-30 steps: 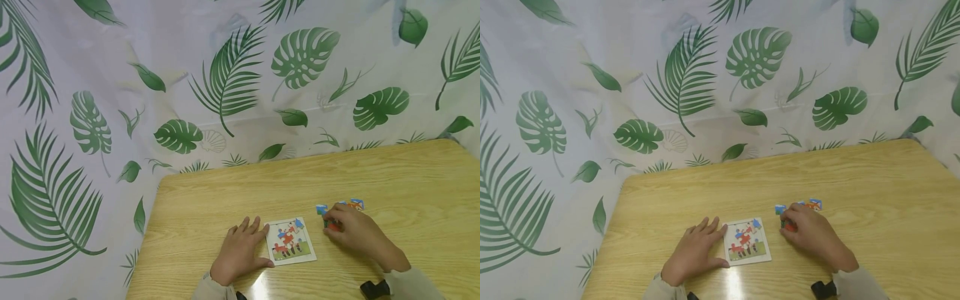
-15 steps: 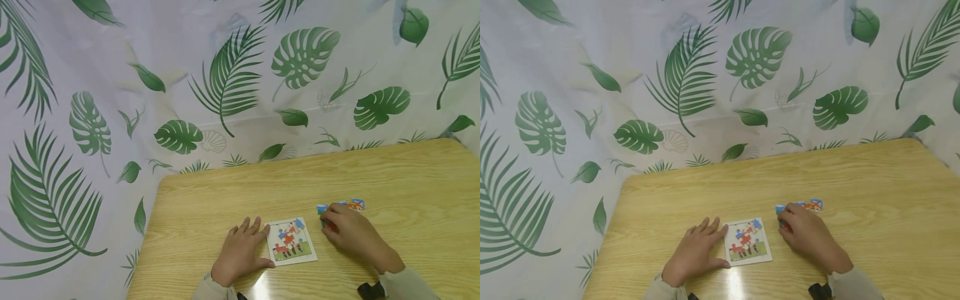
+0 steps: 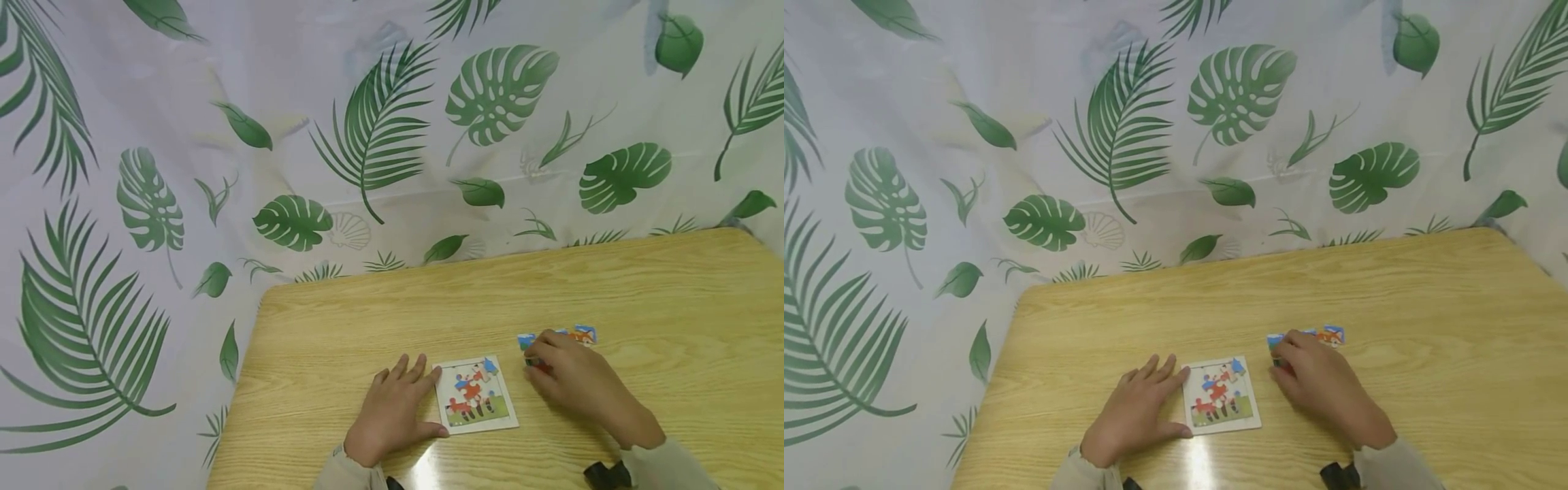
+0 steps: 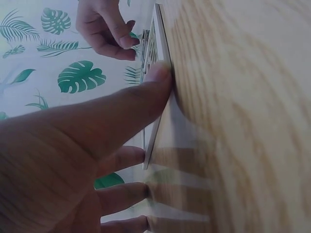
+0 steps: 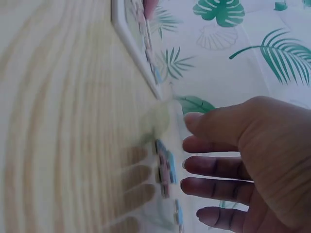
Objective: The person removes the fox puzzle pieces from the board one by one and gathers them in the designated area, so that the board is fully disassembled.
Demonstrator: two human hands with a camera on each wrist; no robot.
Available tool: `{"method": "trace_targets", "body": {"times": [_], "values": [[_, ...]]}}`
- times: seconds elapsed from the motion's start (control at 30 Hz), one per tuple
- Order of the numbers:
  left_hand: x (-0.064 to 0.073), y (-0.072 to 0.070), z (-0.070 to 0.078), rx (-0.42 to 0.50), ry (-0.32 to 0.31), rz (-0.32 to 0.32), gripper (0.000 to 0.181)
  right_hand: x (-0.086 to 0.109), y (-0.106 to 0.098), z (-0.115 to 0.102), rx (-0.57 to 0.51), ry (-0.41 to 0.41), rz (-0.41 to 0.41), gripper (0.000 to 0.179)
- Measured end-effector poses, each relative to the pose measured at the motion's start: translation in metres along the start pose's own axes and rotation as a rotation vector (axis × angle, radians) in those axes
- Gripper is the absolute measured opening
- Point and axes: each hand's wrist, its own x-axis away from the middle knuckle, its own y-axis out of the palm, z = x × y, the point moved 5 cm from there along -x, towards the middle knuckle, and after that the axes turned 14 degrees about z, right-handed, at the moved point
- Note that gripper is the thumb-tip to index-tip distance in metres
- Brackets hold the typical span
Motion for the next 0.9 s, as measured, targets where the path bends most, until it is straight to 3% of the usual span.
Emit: {"method": "trace_targets", "body": {"times": [0.27,0.57,0.73,0.9], "values": [[0.001,-0.001,0.0,0.001,-0.009,-0.003,0.093,-0.018,0.007,-0.024,-0.055,-0.078,0.017,0.034],[0.0,0.0,-0.002,-0.009,-0.003,-0.005,0.094,-0.036,0.033,-0.056,-0.153,-0.083,-0.185,0.031],[0.001,0.002,-0.002,0.0,0.0,-0.017,0.094,-0.037,0.042,-0.062,-0.224,-0.109,-0.242,0.034],[0.0,0.002,-0.002,-0.008,0.002,-0.016,0.094,-0.035,0.049,-0.063,-0.299,-0.081,-0.28,0.028]]}}
